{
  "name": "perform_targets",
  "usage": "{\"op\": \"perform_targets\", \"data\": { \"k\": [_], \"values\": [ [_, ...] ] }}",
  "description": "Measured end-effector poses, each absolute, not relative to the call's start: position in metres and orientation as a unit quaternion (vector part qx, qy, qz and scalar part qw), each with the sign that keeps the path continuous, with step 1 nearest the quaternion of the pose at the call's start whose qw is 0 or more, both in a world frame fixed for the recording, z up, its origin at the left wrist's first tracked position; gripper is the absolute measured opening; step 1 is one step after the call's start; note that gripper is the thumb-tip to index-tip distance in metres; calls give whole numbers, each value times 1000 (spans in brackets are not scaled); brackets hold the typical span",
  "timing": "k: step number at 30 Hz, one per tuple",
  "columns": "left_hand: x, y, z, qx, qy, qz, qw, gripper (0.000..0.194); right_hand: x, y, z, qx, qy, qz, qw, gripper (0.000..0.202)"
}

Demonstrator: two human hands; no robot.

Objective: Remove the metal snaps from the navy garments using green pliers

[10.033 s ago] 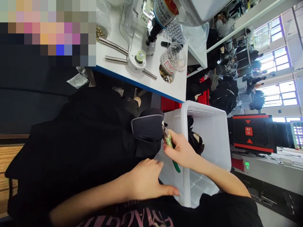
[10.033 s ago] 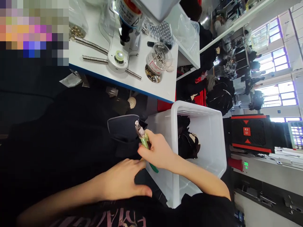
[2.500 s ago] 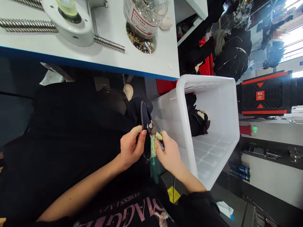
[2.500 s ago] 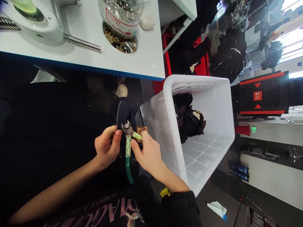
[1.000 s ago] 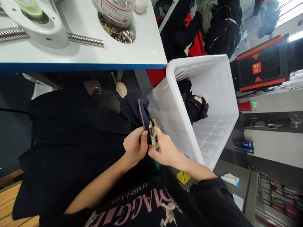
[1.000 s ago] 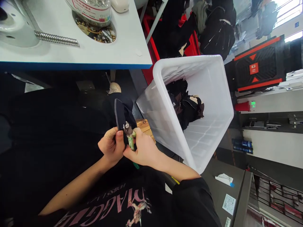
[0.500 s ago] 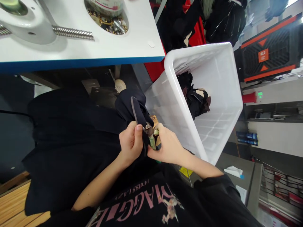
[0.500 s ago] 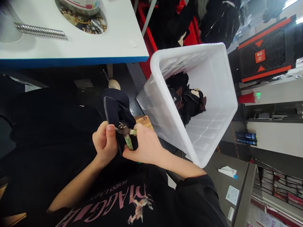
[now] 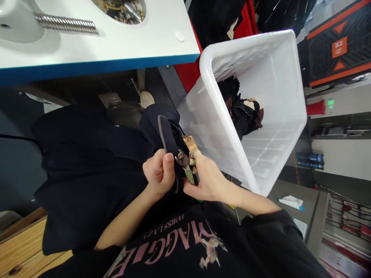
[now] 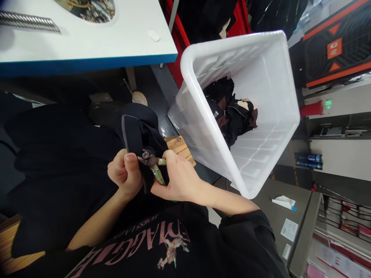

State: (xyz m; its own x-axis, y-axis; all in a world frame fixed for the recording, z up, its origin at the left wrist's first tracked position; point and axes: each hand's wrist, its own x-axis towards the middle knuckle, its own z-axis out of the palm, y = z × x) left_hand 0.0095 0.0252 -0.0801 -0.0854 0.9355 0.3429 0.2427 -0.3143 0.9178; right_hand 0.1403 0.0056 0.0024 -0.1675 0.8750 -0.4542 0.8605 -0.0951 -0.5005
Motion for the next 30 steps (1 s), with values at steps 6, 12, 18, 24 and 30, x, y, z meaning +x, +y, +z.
{"op": "perform_targets", "data": {
  "k": [6,12,18,24,30],
  "values": [
    [12,22,-76,567,515,555,324,40,142,8,3,-610,-661,437,28,25],
    [13,21,-67,556,488,559,374,39,159,15,4,-497,-590,633,68,19],
    [13,22,-64,554,465,567,393,34,162,17,4,-478,-511,710,75,21],
    [11,26,-60,616,468,535,338,33,152,14,10,-586,-639,498,4,26],
    [11,27,-58,657,451,524,301,31,143,11,17,-653,-662,359,-86,26]
  ]
}}
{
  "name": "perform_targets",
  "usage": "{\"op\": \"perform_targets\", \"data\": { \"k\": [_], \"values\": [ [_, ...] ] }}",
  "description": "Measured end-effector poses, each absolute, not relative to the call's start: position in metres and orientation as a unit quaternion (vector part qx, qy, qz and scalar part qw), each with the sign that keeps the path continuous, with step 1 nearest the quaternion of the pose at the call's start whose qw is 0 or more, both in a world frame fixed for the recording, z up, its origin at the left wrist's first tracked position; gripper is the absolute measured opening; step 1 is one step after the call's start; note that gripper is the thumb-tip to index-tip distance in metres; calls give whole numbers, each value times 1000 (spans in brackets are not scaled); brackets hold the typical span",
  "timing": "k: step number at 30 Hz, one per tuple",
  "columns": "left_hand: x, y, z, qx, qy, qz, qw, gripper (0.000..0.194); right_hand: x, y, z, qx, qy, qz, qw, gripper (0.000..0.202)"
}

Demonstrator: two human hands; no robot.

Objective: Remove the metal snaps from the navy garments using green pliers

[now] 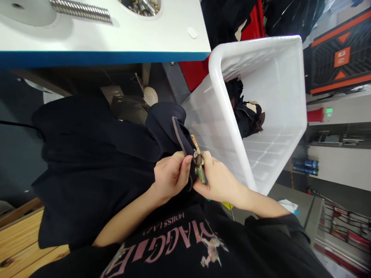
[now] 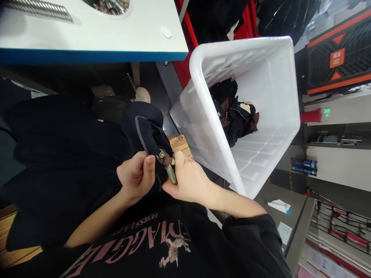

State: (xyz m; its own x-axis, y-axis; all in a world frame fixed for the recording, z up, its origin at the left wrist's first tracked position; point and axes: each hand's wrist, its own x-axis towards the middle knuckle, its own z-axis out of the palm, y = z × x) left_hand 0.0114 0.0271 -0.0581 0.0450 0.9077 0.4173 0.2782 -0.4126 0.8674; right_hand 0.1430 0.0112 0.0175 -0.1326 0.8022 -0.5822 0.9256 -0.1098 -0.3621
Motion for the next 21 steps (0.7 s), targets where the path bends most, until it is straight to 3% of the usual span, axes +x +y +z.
{"op": "perform_targets", "data": {
  "k": [9,21],
  "values": [
    [13,26,-63,642,472,521,306,26,143,12,10,628,670,-367,149,26],
    [23,15,-77,551,519,548,354,28,142,10,-3,626,693,-351,69,26]
  ]
}}
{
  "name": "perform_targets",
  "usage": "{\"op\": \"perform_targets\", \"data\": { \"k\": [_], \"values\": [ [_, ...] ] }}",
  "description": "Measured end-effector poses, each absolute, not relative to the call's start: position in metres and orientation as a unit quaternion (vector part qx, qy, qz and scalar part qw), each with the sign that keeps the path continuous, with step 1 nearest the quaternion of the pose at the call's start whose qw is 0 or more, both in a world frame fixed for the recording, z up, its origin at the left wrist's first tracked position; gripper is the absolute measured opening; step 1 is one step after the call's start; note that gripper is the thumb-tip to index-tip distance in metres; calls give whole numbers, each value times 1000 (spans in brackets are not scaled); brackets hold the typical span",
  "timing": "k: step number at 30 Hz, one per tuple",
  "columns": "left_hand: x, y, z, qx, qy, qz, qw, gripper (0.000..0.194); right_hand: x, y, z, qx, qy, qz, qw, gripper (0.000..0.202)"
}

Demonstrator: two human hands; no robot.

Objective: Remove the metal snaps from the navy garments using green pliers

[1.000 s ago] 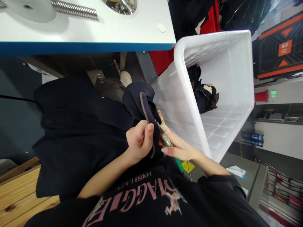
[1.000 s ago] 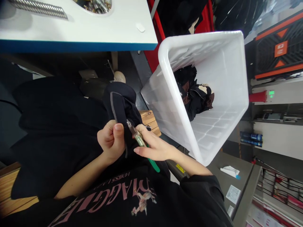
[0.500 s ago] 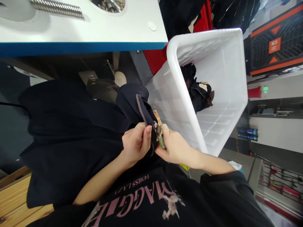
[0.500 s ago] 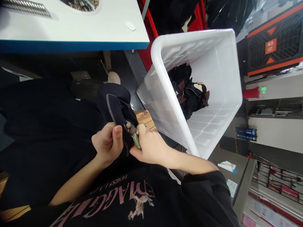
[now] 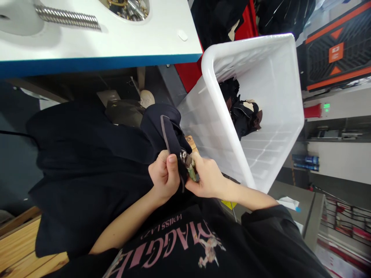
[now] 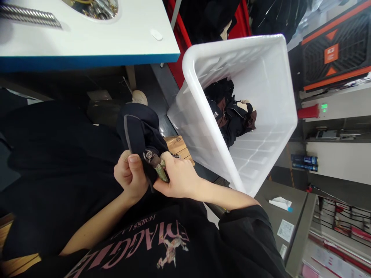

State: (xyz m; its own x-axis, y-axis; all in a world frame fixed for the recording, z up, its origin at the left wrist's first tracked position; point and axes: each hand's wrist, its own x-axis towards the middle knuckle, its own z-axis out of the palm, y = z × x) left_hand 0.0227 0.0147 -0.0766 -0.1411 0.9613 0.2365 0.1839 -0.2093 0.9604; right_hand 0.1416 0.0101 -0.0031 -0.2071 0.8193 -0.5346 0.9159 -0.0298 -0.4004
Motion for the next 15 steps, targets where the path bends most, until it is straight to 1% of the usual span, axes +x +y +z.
{"op": "perform_targets", "data": {
  "k": [4,6,7,9,11,12,13,15],
  "values": [
    [19,23,-73,522,527,514,431,35,143,12,-6,637,675,-363,75,26],
    [8,27,-64,529,532,449,486,39,146,15,-4,648,658,-377,71,25],
    [0,28,-58,549,532,390,514,42,147,16,-2,653,651,-382,63,25],
    [-12,24,-45,620,492,225,568,49,150,19,2,659,646,-384,33,23],
    [-15,17,-37,691,381,69,611,52,152,22,7,656,647,-388,0,19],
    [-11,12,-37,704,327,40,629,49,152,23,9,651,647,-398,-13,18],
    [-3,8,-38,702,286,41,651,50,152,24,11,644,645,-410,-24,17],
    [18,0,-45,656,222,92,716,54,152,25,13,633,643,-429,-41,14]
  ]
}}
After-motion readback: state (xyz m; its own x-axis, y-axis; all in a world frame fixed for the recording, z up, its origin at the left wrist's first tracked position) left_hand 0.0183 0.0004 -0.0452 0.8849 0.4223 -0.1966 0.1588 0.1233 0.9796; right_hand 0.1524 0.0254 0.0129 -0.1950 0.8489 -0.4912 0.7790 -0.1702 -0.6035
